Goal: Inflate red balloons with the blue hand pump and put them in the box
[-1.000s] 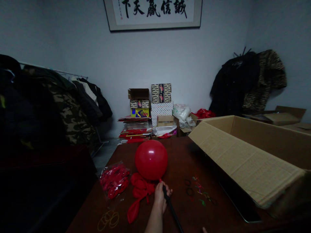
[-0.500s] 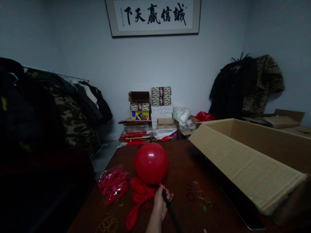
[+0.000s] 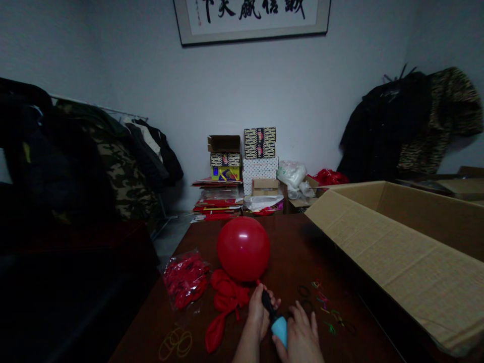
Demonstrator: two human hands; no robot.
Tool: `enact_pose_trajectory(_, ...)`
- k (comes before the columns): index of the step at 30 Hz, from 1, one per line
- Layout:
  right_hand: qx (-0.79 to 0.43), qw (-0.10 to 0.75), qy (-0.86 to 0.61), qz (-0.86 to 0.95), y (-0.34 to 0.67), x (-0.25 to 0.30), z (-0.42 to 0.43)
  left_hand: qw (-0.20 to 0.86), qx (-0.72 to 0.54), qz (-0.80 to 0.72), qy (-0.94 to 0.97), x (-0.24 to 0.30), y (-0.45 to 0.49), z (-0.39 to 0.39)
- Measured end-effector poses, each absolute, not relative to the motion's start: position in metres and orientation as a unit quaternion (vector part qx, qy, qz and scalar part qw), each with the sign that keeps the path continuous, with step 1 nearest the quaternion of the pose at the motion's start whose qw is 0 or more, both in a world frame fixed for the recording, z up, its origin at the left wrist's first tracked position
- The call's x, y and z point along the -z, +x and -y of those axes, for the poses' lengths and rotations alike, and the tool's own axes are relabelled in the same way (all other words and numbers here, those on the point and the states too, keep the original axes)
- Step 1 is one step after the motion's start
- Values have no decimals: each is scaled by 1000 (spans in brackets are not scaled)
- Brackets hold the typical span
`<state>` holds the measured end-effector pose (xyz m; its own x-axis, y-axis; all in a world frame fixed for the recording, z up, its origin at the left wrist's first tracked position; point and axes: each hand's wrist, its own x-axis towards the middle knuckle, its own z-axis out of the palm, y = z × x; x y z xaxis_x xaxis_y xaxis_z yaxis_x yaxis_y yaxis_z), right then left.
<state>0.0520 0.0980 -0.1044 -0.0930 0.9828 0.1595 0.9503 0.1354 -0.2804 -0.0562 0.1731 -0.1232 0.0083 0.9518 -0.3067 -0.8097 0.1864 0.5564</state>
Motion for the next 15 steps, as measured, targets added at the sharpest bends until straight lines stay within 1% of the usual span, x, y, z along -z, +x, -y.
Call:
enact_pose_trajectory(7, -38, 176, -657, 732, 44, 108, -103, 672, -650, -335, 118, 127, -55, -175)
enact_pose_trajectory(15, -22, 133, -664, 736, 59, 133, -75, 648, -658, -356, 143, 124, -52, -172)
